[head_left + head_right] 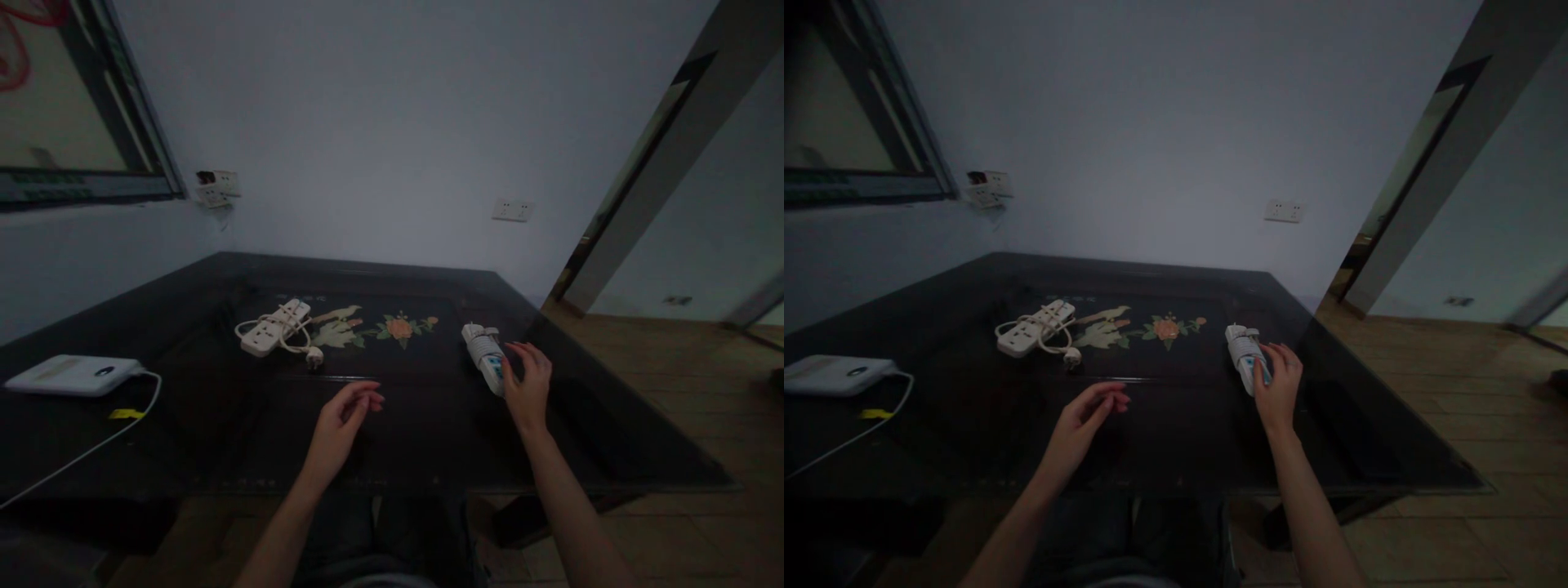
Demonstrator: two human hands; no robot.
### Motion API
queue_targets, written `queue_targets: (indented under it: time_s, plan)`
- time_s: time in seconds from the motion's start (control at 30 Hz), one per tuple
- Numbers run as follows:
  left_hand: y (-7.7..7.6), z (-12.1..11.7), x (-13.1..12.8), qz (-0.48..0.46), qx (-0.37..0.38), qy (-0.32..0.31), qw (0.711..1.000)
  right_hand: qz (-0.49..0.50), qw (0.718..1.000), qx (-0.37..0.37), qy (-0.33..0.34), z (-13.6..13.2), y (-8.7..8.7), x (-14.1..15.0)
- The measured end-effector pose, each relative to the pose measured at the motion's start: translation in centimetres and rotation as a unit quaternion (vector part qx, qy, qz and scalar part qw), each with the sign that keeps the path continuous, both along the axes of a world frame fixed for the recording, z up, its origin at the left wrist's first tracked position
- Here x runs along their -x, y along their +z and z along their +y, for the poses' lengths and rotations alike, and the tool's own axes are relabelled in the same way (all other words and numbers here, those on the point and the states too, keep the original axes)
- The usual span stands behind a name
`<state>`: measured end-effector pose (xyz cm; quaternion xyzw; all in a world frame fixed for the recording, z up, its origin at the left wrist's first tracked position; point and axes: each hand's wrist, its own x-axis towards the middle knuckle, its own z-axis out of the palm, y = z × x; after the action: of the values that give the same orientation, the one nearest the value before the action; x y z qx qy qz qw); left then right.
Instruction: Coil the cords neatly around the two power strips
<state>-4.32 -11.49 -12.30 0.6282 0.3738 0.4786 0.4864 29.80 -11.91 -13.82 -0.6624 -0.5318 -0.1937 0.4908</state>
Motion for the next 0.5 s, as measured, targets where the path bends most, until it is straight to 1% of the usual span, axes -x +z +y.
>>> queue_targets:
  time_s: [0.07, 0.1, 0.17, 0.2, 0.23, 0.27, 0.3, 0.33, 0.4, 0.5]
  plan:
    - [1.9, 1.6, 1.1, -0.002, -0.045, 0.038, 0.998, -0.024, 0.999, -0.010, 0.019, -0.1, 0.2, 0.7]
    - [2.9, 2.8, 1.9, 0.002, -0.074, 0.058, 0.996, -0.038, 0.999, -0.011, 0.031, -0.1, 0.3, 1.0]
    - [4.8, 6.1, 4.0, 0.024, -0.145, 0.115, 0.983, -0.067, 0.996, -0.007, 0.061, -0.1, 0.3, 1.7]
    - [5.5, 7.9, 5.3, 0.044, -0.182, 0.158, 0.969, -0.077, 0.994, -0.002, 0.077, 0.0, 0.3, 2.1]
    - [5.9, 9.9, 6.6, 0.083, -0.211, 0.205, 0.952, -0.083, 0.992, 0.003, 0.092, 0.0, 0.4, 2.6]
    - [6.0, 11.8, 8.0, 0.142, -0.230, 0.252, 0.929, -0.086, 0.990, 0.008, 0.108, 0.1, 0.4, 3.1]
    - [5.9, 13.6, 9.4, 0.212, -0.230, 0.298, 0.902, -0.085, 0.988, 0.014, 0.126, 0.2, 0.5, 3.7]
    - [5.5, 15.1, 10.7, 0.289, -0.211, 0.330, 0.873, -0.082, 0.986, 0.019, 0.147, 0.3, 0.6, 4.4]
    - [4.2, 17.4, 12.8, 0.328, -0.178, 0.349, 0.860, -0.067, 0.977, 0.040, 0.200, 0.7, 1.1, 6.3]
    - [1.5, 19.1, 14.8, 0.360, -0.132, 0.356, 0.852, -0.028, 0.951, 0.093, 0.295, 1.9, 2.0, 10.3]
